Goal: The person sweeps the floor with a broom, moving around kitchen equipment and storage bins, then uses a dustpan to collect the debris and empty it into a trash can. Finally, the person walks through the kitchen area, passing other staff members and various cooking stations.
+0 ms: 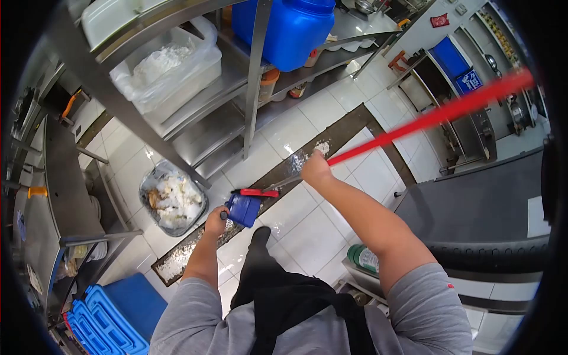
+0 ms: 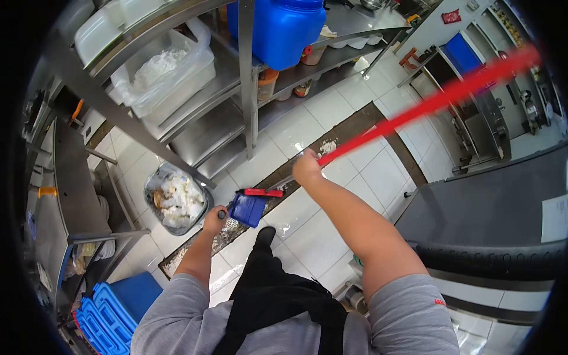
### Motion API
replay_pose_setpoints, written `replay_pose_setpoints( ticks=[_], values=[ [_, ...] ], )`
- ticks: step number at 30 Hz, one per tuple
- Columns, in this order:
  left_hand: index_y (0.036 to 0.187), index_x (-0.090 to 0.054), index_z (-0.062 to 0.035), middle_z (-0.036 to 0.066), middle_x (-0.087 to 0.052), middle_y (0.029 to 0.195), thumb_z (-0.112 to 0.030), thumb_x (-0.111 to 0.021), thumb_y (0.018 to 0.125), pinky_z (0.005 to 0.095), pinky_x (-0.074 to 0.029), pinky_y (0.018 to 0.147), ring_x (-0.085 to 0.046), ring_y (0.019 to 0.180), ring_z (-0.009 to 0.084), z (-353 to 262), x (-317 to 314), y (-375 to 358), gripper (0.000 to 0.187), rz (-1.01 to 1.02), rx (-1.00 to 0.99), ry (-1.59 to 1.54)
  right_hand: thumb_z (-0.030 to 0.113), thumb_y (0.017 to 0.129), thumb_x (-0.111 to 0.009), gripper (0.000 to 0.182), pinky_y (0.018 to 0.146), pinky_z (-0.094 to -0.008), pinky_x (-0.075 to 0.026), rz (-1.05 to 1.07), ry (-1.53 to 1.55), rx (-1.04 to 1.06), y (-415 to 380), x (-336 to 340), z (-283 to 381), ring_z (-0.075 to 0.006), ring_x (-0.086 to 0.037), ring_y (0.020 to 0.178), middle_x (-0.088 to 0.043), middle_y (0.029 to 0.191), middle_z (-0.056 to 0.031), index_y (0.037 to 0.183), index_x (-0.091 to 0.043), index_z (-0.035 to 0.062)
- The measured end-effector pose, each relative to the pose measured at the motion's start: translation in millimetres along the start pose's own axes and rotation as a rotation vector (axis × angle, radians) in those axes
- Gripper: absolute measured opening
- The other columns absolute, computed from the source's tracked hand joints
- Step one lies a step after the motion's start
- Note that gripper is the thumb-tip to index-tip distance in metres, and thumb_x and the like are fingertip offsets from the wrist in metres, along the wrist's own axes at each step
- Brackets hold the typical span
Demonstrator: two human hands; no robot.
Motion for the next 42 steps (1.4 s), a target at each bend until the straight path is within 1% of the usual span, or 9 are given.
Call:
replay_pose_setpoints(
  ticks=[17,24,27,30,31,34,35,39,42],
  values=[
    [0.093,-0.058,-0.0071,0.014,-0.066,0.106,0.003,-0.069,0.07,0.0329,-0.046,0.089,-0.062,0.103,0.0294,29.0,16.3,87.7,0.028,-0.075,0.295,-0.122,0.02,0.083,-0.056,0.023,0.114,-0.0478,-0.02,-0.88,-0.28,0.204,141.9,151.1,-92.1,-0.0223,-0.052,0.116,-0.064,0.106,-0.0005,0.098,-0.072,0.0124],
    [0.095,-0.058,-0.0076,0.015,-0.062,0.096,0.007,-0.063,0.069,0.0396,-0.046,0.084,-0.059,0.097,0.0357,-4.2,26.9,135.8,0.031,-0.113,0.142,0.084,0.019,0.077,-0.056,0.025,0.112,-0.0513,-0.026,-1.181,0.287,0.214,89.0,126.4,-88.0,-0.0231,-0.049,0.119,-0.059,0.111,-0.0045,0.098,-0.069,0.0112],
    [0.1,-0.056,-0.0084,0.015,-0.059,0.099,0.004,-0.067,0.067,0.0425,-0.046,0.085,-0.056,0.099,0.0377,-11.3,19.5,150.7,0.037,-0.075,0.081,0.162,0.017,0.082,-0.052,0.032,0.111,-0.0526,-0.025,-0.925,0.672,0.155,25.8,40.0,-58.5,-0.0232,-0.05,0.119,-0.058,0.116,-0.0063,0.112,-0.063,0.0132],
    [0.113,-0.05,-0.0122,0.016,-0.056,0.11,-0.004,-0.075,0.064,0.0447,-0.045,0.087,-0.055,0.103,0.0397,-42.9,14.9,158.8,0.055,-0.038,0.07,0.251,0.021,0.088,-0.048,0.029,0.106,-0.0499,-0.035,-0.148,1.04,-0.083,-110.2,-253.0,36.7,-0.024,-0.056,0.113,-0.059,0.122,-0.0093,0.111,-0.064,0.0129],
    [0.114,-0.05,-0.0126,0.016,-0.056,0.111,-0.006,-0.077,0.064,0.0451,-0.046,0.088,-0.054,0.105,0.04,-50.5,13.1,158.3,0.057,-0.025,0.066,0.284,0.018,0.087,-0.05,0.027,0.093,-0.045,-0.047,0.439,1.062,-0.255,-178.5,-336.2,51.5,-0.0278,-0.061,0.104,-0.063,0.113,-0.0134,0.105,-0.067,0.0095],
    [0.115,-0.047,-0.0158,0.016,-0.052,0.118,-0.012,-0.08,0.06,0.0461,-0.046,0.089,-0.054,0.107,0.0398,-57.5,1.1,155.5,0.064,0.077,0.163,0.4,0.014,0.087,-0.052,0.025,0.082,-0.045,-0.052,0.977,1.26,-1.082,-429.0,-428.3,53.8,-0.0329,-0.064,0.101,-0.063,0.112,-0.0191,0.103,-0.065,-0.0006],
    [0.116,-0.046,-0.016,0.016,-0.052,0.118,-0.013,-0.081,0.06,0.046,-0.046,0.09,-0.052,0.109,0.0399,-58.4,-6.5,156.6,0.066,0.124,0.119,0.427,0.015,0.087,-0.051,0.028,0.083,-0.045,-0.052,1.024,1.116,-0.583,-453.8,-402.7,57.0,-0.0329,-0.064,0.101,-0.061,0.116,-0.0193,0.108,-0.063,-0.0012],
    [0.119,-0.043,-0.0142,0.018,-0.046,0.126,-0.016,-0.084,0.061,0.0456,-0.046,0.092,-0.05,0.113,0.04,-88.5,-21.5,164.9,0.072,0.189,0.236,0.594,0.019,0.082,-0.056,0.028,0.087,-0.0413,-0.052,1.143,1.474,-0.861,-536.4,-399.7,83.1,-0.0361,-0.059,0.108,-0.056,0.118,-0.0206,0.106,-0.065,0.0103],
    [0.117,-0.047,-0.013,0.017,-0.049,0.123,-0.018,-0.08,0.066,0.0455,-0.048,0.09,-0.054,0.11,0.0384,-130.1,-33.9,188.3,0.061,0.163,0.373,0.745,0.019,0.085,-0.054,0.04,0.096,-0.0442,-0.046,0.914,1.574,-0.522,-473.3,-467.5,142.8,-0.0323,-0.054,0.119,-0.048,0.135,-0.0186,0.124,-0.059,0.0188]
  ],
)
Point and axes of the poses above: each hand's wrist, its own y-axis towards the middle knuckle, its own x-axis out of the back of the hand, z = x × y, the point moved 10 cm from there along y, towards the middle knuckle
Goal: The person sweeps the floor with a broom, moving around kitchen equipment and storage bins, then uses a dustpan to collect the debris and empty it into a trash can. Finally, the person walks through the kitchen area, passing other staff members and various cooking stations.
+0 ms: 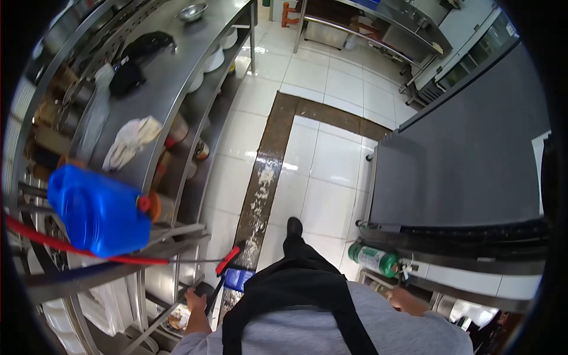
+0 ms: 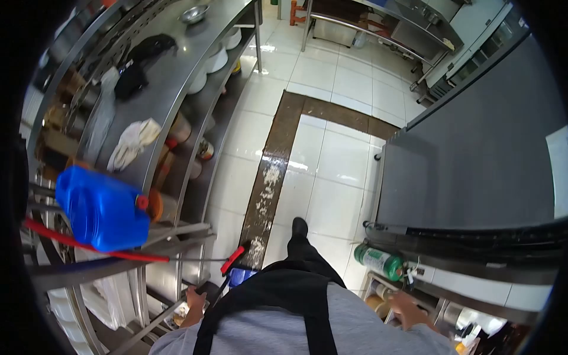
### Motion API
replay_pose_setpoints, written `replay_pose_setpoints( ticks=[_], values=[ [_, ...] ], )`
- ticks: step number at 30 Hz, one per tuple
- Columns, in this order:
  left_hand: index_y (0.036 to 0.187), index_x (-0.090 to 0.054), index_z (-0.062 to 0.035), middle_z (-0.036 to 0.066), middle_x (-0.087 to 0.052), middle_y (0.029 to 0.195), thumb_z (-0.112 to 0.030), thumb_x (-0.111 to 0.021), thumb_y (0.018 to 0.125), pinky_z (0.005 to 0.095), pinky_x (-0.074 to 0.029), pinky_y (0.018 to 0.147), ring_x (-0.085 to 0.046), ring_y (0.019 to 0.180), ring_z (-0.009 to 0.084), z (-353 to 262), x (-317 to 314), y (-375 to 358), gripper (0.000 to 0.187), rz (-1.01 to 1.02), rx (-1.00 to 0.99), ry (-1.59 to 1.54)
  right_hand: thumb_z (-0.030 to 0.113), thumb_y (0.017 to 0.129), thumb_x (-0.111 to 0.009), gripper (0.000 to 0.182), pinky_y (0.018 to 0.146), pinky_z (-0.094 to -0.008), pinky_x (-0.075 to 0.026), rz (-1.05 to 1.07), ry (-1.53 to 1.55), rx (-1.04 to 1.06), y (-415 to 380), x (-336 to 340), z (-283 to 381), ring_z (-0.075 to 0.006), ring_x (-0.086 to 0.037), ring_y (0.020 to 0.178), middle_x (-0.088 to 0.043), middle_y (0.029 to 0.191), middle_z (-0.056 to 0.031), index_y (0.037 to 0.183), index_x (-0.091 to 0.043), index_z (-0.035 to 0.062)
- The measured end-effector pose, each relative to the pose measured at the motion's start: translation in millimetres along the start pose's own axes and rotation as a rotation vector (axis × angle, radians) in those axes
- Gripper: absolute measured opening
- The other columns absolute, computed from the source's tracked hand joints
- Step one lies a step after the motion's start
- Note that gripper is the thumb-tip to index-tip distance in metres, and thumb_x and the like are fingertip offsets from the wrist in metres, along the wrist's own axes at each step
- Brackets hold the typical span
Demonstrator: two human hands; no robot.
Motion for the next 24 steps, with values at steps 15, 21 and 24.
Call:
replay_pose_setpoints(
  ticks=[15,21,24],
  values=[
    [0.086,-0.065,-0.0182,0.012,-0.068,0.092,-0.024,-0.052,0.086,0.0438,-0.053,0.078,-0.065,0.089,0.0341,-366.5,57.7,94.0,0.015,0.121,-0.231,0.118,0.014,0.083,-0.059,0.036,0.082,-0.0422,-0.05,-0.881,0.317,0.896,99.8,753.2,248.8,-0.0309,-0.058,0.103,-0.055,0.115,-0.0124,0.118,-0.057,0.0139],
    [0.092,-0.064,-0.0113,0.016,-0.065,0.097,-0.02,-0.052,0.086,0.0452,-0.05,0.079,-0.062,0.092,0.0348,-653.0,107.3,204.8,0.015,0.096,-0.582,0.1,0.024,0.084,-0.057,0.041,0.09,-0.0439,-0.048,-0.458,0.164,0.278,280.9,663.4,48.7,-0.0327,-0.056,0.11,-0.057,0.118,-0.0167,0.124,-0.057,0.0149],
    [0.095,-0.061,-0.0104,0.013,-0.064,0.097,-0.02,-0.058,0.084,0.0434,-0.049,0.079,-0.061,0.092,0.0337,-856.0,164.3,228.7,0.015,0.06,-0.904,-0.012,0.018,0.086,-0.053,0.028,0.089,-0.0449,-0.049,-0.21,0.183,-0.055,280.4,576.7,-79.6,-0.0336,-0.061,0.104,-0.064,0.111,-0.0174,0.109,-0.067,0.0097]
  ],
)
Point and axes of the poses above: each hand's wrist, its own y-axis towards the middle knuckle, its own x-axis out of the back of the hand, z = x × y, the point moved 10 cm from there along y, towards the middle knuckle
